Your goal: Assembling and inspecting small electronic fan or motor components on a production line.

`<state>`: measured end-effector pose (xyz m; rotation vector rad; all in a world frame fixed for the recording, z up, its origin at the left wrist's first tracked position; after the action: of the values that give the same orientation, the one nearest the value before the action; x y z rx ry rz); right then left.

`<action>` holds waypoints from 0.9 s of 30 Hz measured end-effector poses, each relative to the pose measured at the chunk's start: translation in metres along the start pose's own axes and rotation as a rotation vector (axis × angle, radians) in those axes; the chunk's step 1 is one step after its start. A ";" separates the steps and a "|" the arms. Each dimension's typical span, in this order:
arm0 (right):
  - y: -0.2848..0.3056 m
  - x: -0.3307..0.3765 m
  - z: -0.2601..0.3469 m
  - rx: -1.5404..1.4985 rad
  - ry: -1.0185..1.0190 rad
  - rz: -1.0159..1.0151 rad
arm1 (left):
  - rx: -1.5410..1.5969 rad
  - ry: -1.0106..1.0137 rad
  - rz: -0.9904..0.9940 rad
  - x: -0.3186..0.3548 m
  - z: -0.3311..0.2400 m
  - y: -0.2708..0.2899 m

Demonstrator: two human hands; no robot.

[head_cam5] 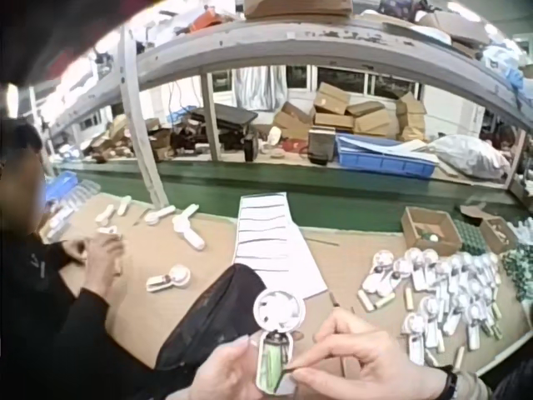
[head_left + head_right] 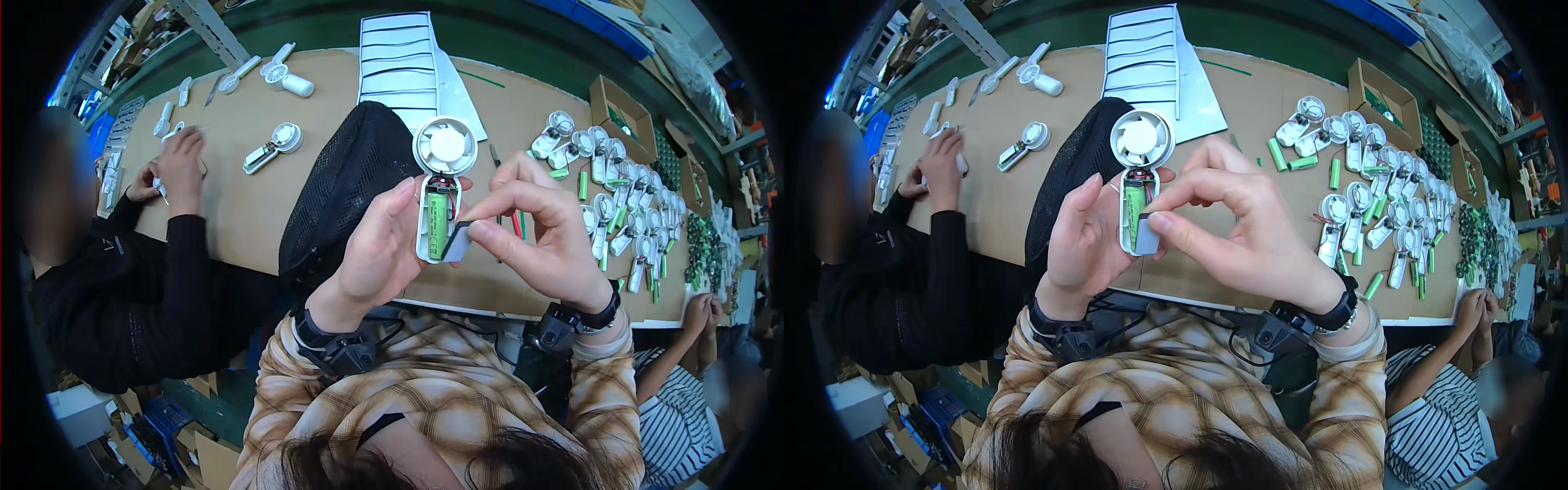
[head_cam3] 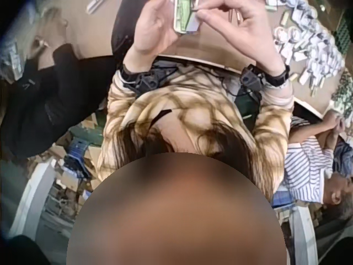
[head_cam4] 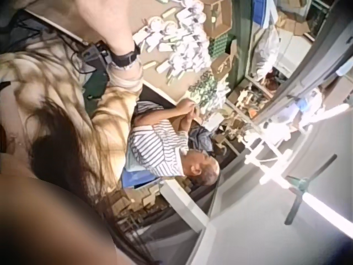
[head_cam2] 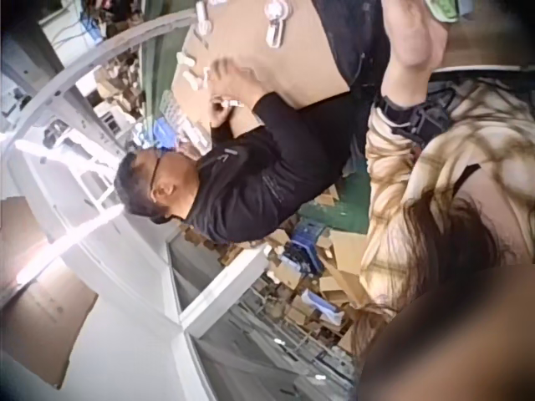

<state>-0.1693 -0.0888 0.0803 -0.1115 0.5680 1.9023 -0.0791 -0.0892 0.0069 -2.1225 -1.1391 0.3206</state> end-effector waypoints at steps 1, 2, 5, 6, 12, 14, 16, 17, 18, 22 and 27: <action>-0.003 0.000 -0.002 -0.029 -0.024 0.002 | 0.000 0.005 -0.038 0.000 0.003 0.003; -0.005 0.001 -0.005 -0.058 -0.047 0.004 | 0.005 0.011 -0.040 0.000 0.006 0.003; -0.004 0.000 -0.009 -0.050 -0.070 -0.008 | -0.029 -0.006 0.076 -0.002 0.008 -0.004; -0.003 0.000 -0.011 -0.046 -0.077 -0.014 | -0.026 -0.003 0.074 -0.001 0.009 -0.004; -0.004 -0.001 -0.014 -0.006 -0.063 -0.005 | -0.028 0.013 0.053 -0.001 0.009 -0.003; -0.004 0.000 -0.014 0.004 -0.053 -0.015 | -0.022 0.016 0.053 -0.001 0.010 -0.003; -0.005 -0.001 -0.016 -0.016 -0.071 -0.020 | -0.022 0.011 0.049 -0.002 0.010 -0.003; -0.006 -0.001 -0.018 -0.035 -0.087 -0.024 | -0.021 0.008 0.046 -0.002 0.010 -0.003; -0.006 -0.001 -0.019 -0.054 -0.104 -0.029 | -0.020 0.010 0.046 -0.002 0.011 -0.002; -0.005 0.000 -0.017 -0.009 -0.022 -0.063 | -0.023 0.010 0.069 0.000 0.010 -0.002; -0.002 0.004 0.001 0.205 0.139 -0.164 | -0.010 0.039 0.102 0.003 0.009 0.001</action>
<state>-0.1692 -0.0842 0.0789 -0.1533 0.8199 1.6765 -0.0817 -0.0823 0.0000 -2.1908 -1.0141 0.3191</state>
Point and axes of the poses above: each hand's wrist, its own x-axis away from the middle knuckle, its own y-axis out of the back of the hand, z = x × y, the point moved 9 cm from there along -x, towards the middle knuckle, and after that the axes turned 6 degrees about -x, right-handed, at the moved point
